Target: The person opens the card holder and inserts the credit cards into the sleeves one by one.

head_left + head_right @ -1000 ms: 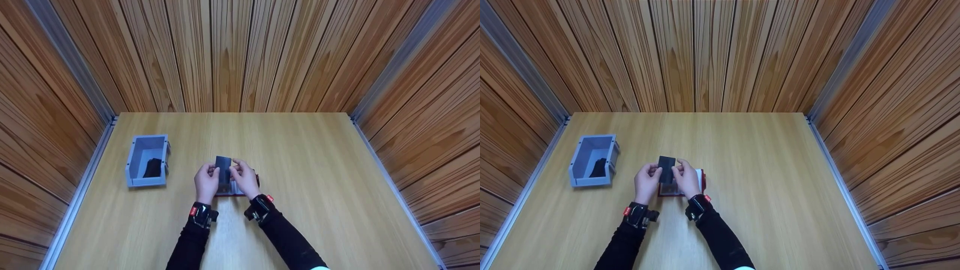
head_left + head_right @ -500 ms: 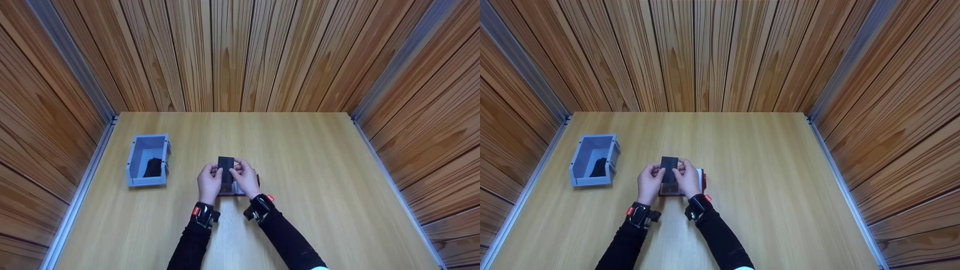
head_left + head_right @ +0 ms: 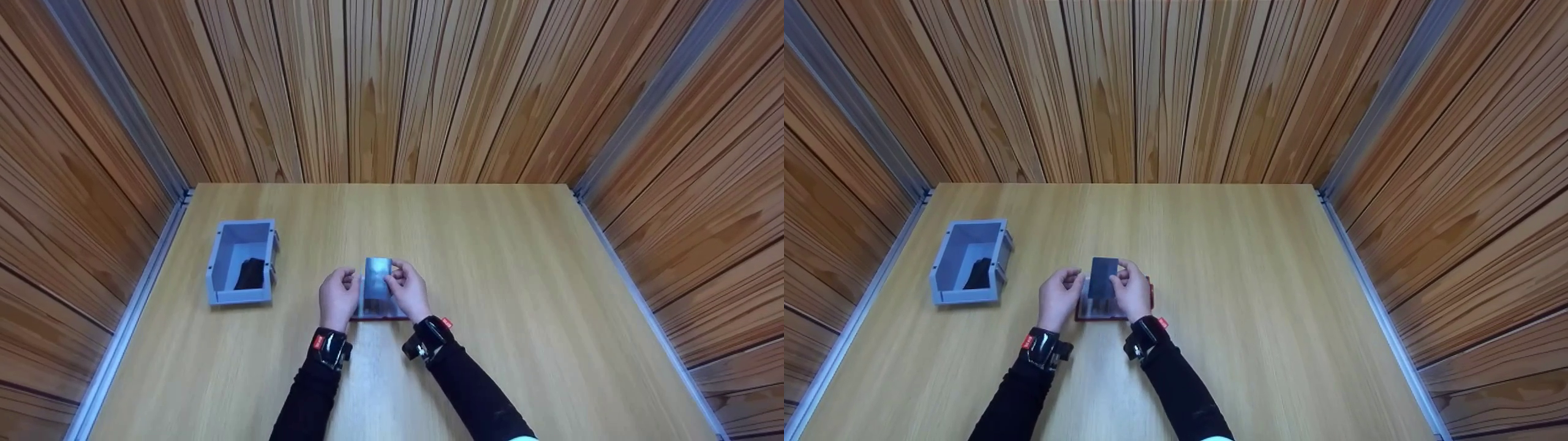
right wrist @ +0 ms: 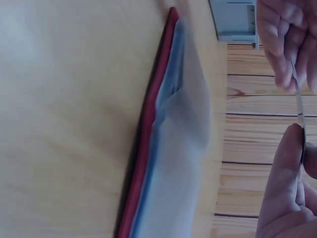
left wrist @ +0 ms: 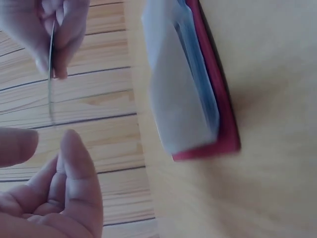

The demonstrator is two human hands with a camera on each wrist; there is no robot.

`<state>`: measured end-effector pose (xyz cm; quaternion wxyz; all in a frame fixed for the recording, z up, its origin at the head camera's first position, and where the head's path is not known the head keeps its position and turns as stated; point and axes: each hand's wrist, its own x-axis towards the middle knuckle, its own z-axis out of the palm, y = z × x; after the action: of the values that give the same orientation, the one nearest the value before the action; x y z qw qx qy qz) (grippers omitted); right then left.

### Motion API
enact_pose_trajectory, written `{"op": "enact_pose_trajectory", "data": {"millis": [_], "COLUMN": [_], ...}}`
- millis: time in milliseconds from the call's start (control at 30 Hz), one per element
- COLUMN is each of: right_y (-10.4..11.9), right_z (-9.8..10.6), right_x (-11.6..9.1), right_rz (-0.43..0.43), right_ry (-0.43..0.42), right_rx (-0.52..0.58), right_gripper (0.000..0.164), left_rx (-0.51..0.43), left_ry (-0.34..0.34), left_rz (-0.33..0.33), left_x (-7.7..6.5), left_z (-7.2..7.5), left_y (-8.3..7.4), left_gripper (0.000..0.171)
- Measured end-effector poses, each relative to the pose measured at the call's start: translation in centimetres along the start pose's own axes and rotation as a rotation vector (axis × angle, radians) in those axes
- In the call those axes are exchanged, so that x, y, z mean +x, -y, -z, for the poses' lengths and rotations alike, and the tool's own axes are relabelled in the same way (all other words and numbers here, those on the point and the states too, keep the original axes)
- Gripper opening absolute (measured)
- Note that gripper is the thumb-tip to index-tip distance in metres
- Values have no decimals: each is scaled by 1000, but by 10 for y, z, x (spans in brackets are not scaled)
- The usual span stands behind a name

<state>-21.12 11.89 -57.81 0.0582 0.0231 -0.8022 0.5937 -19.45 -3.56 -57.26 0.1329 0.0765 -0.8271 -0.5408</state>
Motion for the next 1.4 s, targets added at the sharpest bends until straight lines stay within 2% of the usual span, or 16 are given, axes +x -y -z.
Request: {"op": "enact_pose_trajectory", "data": {"millis": [133,267,333,367,567,600,800,933,1167,1400], "right_y": [-10,-18,-21,-22,-27,-28,-30,-31,-32,-34], "right_z": [5,9,10,10,12,12,14,15,15,14], "right_x": [2,2,2,2,2,2,1,1,-1,-2], "right_rz": [-2,0,-7,-13,-12,-10,-22,-43,-42,-37], "right_ry": [-23,-40,-41,-40,-49,-50,-46,-35,-17,-5], "right_rx": [-77,-159,-178,-185,-215,-218,-259,-284,-305,-325], "right_gripper": [35,33,33,33,31,31,30,30,28,29], "left_rx": [133,241,265,279,329,331,383,381,389,385], "left_ry": [5,58,91,85,93,111,136,134,164,162], "left_rz": [-37,-11,19,-4,-34,-11,-5,1,13,-8], "left_x": [1,1,1,2,0,-2,-1,-1,-1,0], "left_z": [3,4,5,1,0,4,1,-1,0,0], "left_y": [7,13,16,24,30,23,25,28,30,29], "left_gripper": [18,17,17,18,23,22,15,12,18,20]}}
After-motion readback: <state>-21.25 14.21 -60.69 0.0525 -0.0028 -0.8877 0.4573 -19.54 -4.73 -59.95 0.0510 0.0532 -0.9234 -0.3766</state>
